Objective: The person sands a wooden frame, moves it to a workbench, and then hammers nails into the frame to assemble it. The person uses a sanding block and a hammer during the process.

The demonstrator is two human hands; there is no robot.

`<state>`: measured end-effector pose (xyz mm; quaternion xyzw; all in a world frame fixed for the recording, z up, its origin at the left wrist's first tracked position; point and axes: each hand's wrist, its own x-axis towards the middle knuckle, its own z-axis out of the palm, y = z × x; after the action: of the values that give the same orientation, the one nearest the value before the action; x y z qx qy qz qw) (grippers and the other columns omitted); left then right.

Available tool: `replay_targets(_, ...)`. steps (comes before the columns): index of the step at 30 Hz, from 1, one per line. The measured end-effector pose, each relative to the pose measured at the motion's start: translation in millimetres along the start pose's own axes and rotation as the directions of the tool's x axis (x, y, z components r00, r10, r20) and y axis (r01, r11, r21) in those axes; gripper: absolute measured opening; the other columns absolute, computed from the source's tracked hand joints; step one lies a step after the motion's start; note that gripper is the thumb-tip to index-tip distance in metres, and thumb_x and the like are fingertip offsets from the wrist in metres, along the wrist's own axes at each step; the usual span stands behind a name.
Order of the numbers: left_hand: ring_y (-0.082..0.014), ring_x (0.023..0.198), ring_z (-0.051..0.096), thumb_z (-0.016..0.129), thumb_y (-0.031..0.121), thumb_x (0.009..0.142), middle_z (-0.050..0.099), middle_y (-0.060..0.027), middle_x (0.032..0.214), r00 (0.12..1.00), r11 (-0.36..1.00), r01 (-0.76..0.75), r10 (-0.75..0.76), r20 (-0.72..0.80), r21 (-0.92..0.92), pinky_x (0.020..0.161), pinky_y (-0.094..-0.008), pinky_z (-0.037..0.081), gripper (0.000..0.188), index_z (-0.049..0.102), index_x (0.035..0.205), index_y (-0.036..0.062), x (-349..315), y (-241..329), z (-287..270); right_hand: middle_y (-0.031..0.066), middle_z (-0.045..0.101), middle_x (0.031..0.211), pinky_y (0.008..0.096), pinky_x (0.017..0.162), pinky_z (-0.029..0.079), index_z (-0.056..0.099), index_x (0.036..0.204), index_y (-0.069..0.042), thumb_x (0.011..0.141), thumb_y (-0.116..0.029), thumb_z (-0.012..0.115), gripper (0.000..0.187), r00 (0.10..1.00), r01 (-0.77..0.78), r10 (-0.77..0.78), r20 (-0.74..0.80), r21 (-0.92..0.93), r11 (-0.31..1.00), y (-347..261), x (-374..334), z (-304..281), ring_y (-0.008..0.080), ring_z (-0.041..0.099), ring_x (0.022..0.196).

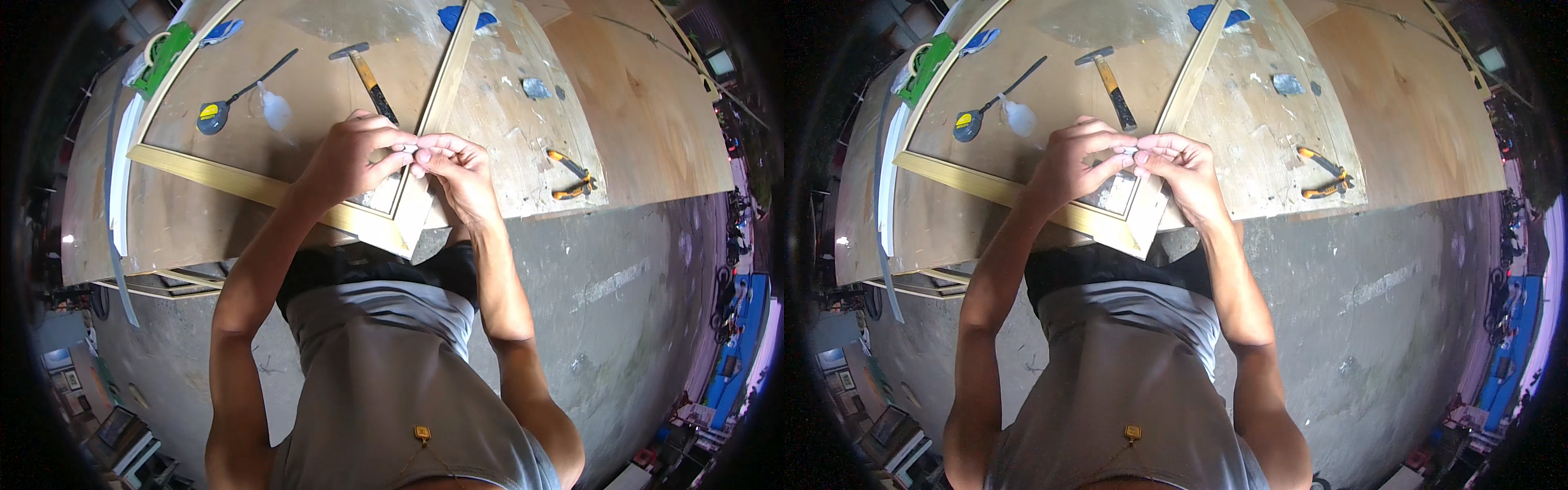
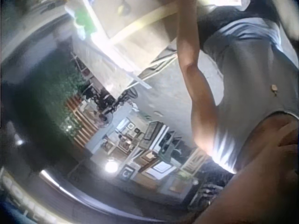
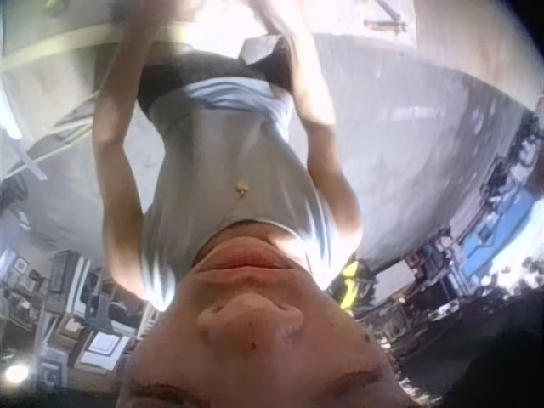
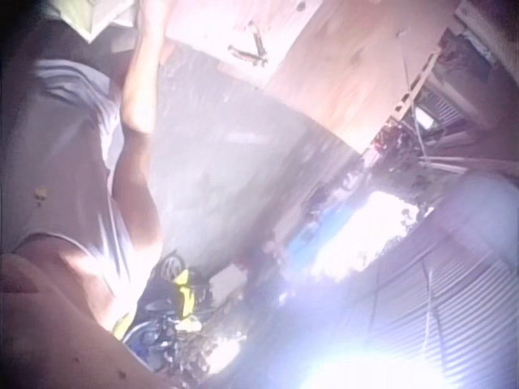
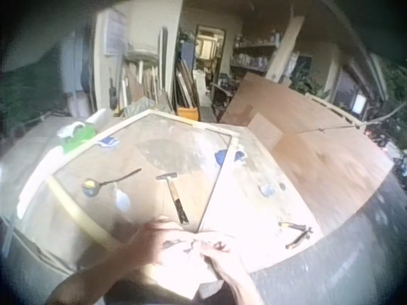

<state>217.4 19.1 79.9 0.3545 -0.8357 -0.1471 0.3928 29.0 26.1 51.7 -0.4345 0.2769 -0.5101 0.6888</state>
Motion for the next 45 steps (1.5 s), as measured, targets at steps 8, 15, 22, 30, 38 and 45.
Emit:
replay_targets(8, -0.0231, 0.073, 0.059, 0.073, 0.005, 0.065, 0.062, -0.0083, 0.078, 0.987, 0.993, -0.104, 0.11, -0.115, 0.06, 0.068, -0.0317, 0.045, 0.018, 0.066, 0.082, 0.0039, 0.3, -23.3, -21.8, 0.0171, 0.066, 0.084, 0.0283, 0.067, 0.053, 0.061, 0.094, 0.008, 0.08, 0.006, 0.06, 0.014, 0.996, -0.01, 0.01, 0.09, 0.004, 1.0, 9.6, 39.6, 14.7, 0.0192, 0.064, 0.073)
replay_targets(15, -0.0222, 0.07, 0.058, 0.073, 0.003, 0.064, 0.062, -0.0081, 0.076, 0.983, 0.988, -0.138, 0.128, -0.133, -0.075, 0.066, -0.031, 0.044, 0.019, 0.065, 0.082, 0.0026, 1.6, -53.1, -38.0, 0.0191, 0.066, 0.082, 0.0302, 0.064, 0.054, 0.062, 0.089, 0.007, 0.078, 0.007, 0.06, 0.011, 0.993, -0.031, 0.043, 0.113, -0.107, 0.994, 8.8, 69.0, 25.0, 0.021, 0.065, 0.069)
replay_targets(22, -0.0212, 0.07, 0.058, 0.071, -0.002, 0.066, 0.062, -0.0091, 0.076, 0.98, 0.978, -0.115, 0.083, -0.181, -0.172, 0.065, -0.0299, 0.046, 0.018, 0.065, 0.083, -0.0001, -4.8, -70.9, -45.7, 0.0151, 0.066, 0.075, 0.0258, 0.059, 0.051, 0.062, 0.083, 0.006, 0.077, 0.006, 0.059, 0.007, 0.999, -0.02, 0.024, 0.038, -0.121, 0.992, 19.1, 84.5, 45.2, 0.0159, 0.062, 0.061)
replay_targets(30, -0.0202, 0.071, 0.061, 0.07, -0.001, 0.068, 0.063, -0.0091, 0.077, 0.984, 0.98, -0.04, 0.004, -0.181, -0.194, 0.063, -0.03, 0.047, 0.017, 0.066, 0.084, 0.0011, -16.8, -81.4, -47.9, 0.0145, 0.064, 0.071, 0.0269, 0.056, 0.051, 0.061, 0.081, 0.007, 0.077, 0.007, 0.055, 0.007, 0.998, -0.053, 0.049, -0.034, -0.131, 0.99, 34.1, 90.8, 54.6, 0.0167, 0.061, 0.06)
replay_targets(38, -0.015, 0.068, 0.059, 0.069, 0.002, 0.073, 0.062, -0.0069, 0.077, 0.982, 0.973, -0.01, -0.034, -0.185, -0.23, 0.055, -0.0255, 0.047, 0.016, 0.066, 0.089, 0.0013, -21.2, -85.3, -52.1, 0.0118, 0.062, 0.069, 0.0255, 0.054, 0.049, 0.059, 0.083, 0.005, 0.077, 0.009, 0.052, 0.01, 1.0, 0.008, -0.009, -0.009, -0.016, 1.0, 44.1, 93.0, 60.5, 0.0157, 0.059, 0.058)
replay_targets(45, -0.0161, 0.064, 0.057, 0.067, 0.007, 0.076, 0.057, -0.0087, 0.074, 0.983, 0.979, 0.127, -0.147, -0.113, -0.162, 0.05, -0.0291, 0.044, 0.017, 0.063, 0.091, 0.0009, -27.1, -94.0, -47.7, 0.0069, 0.062, 0.071, 0.022, 0.054, 0.045, 0.063, 0.082, 0.004, 0.079, 0.002, 0.053, 0.01, 0.994, -0.103, 0.065, -0.092, -0.527, 0.844, 52.0, 111.0, 38.3, 0.0096, 0.056, 0.059)
